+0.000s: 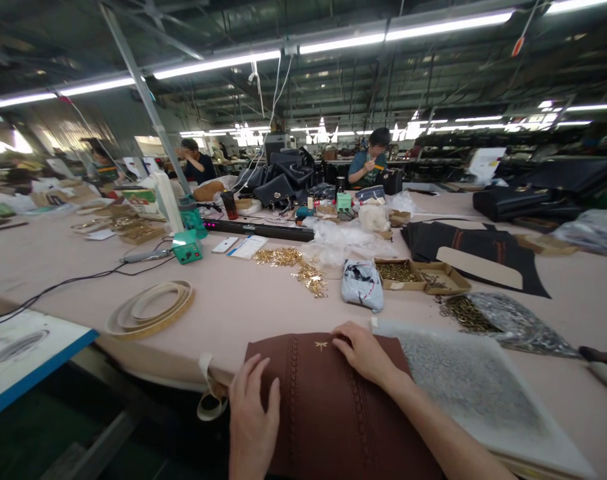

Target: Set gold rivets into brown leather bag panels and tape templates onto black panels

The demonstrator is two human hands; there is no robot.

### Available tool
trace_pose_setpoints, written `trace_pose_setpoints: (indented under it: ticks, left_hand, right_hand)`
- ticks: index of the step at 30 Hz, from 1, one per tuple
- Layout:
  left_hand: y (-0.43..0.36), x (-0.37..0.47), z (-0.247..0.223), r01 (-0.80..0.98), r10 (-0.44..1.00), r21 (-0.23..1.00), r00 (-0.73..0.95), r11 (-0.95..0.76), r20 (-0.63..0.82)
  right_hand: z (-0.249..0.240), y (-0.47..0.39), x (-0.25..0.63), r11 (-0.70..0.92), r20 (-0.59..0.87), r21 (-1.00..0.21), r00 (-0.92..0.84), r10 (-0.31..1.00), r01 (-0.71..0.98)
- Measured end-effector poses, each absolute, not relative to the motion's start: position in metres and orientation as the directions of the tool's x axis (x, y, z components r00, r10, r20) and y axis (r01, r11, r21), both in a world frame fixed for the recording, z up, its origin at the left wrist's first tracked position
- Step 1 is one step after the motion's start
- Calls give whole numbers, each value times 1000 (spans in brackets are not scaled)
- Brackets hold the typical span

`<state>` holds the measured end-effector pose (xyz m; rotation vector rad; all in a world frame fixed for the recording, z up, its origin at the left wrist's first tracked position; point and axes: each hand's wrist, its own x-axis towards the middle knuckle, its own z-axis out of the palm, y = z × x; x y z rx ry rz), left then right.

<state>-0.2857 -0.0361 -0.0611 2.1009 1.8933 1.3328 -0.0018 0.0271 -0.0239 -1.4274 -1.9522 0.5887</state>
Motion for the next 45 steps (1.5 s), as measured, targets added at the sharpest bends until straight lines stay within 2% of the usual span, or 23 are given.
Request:
trace_pose_setpoints:
  ticks: [4, 9, 12, 15, 31, 45]
  left_hand:
    - [-21, -246, -55, 747, 861, 513, 155, -423, 484]
    - [2, -222, -50, 793, 884, 430, 274, -431, 380]
    - [8, -217, -45, 838, 889, 360, 281, -411, 361]
    - [8, -215, -43, 852, 890, 341, 269, -398, 367]
    - [7, -206, -32, 869, 933, 384, 205, -313, 296]
    - [9, -209, -36, 843, 926, 418, 220, -339, 307]
  right_hand:
    - [-28, 28, -9, 262, 163, -622, -206, 965, 737]
    - [-30, 33, -10, 239, 140, -607, -194, 971, 758]
    - [-30, 34, -11, 225, 130, -589, -184, 974, 776]
    - [-30, 34, -13, 221, 132, -564, -178, 975, 796]
    - [-29, 29, -22, 209, 145, -436, -161, 976, 876]
    - [-27, 30, -23, 181, 115, -452, -144, 983, 874]
